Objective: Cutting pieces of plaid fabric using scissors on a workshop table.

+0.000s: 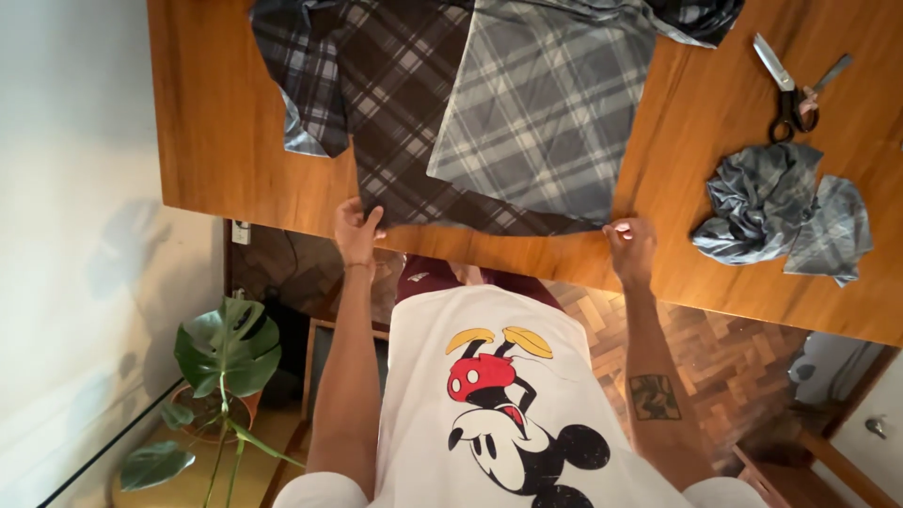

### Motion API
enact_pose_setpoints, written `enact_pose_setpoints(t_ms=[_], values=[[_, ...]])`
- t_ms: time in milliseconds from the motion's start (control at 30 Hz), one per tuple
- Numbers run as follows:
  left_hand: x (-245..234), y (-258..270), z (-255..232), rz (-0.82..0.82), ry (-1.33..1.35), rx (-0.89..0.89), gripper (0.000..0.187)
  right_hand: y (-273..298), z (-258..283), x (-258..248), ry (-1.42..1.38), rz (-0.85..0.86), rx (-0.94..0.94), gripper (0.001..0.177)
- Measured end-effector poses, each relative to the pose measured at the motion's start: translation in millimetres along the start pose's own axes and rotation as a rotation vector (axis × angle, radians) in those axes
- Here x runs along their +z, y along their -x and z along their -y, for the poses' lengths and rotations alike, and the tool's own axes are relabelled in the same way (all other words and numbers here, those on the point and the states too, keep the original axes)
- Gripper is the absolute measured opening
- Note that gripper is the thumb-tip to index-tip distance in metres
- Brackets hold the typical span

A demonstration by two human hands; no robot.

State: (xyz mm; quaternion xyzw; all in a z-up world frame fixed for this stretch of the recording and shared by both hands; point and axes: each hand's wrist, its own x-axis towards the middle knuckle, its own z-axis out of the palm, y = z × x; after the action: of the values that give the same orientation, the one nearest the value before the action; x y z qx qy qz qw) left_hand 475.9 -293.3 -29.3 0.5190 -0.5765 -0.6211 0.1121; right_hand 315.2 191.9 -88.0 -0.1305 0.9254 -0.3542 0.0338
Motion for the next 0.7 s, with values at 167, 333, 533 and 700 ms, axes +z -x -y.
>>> enact_pose_setpoints(t_ms=[167,333,533,700], values=[[-37.5,5.6,25.1,-0.09,-0.409,0.076,0.031,2.5,-40.3,6.0,-0.248,0.148,0.281,0.015],[-10.4,46.8,-37.4,-0.162,-0.857,0.304,0.05,-20.4,11.3,-8.8,-0.166,0.049,0.411,0.034],[-37.9,21.5,17.4,-0.181,-0.665,0.344,0.039,-18.9,-13.8,3.7,-0.092,0.094,0.402,0.04],[-19.3,35.8,-9.6,-0.238,-0.689,0.524,0.021,-13.9,-30.4,1.0,-0.425,0.137,0.46,0.034]])
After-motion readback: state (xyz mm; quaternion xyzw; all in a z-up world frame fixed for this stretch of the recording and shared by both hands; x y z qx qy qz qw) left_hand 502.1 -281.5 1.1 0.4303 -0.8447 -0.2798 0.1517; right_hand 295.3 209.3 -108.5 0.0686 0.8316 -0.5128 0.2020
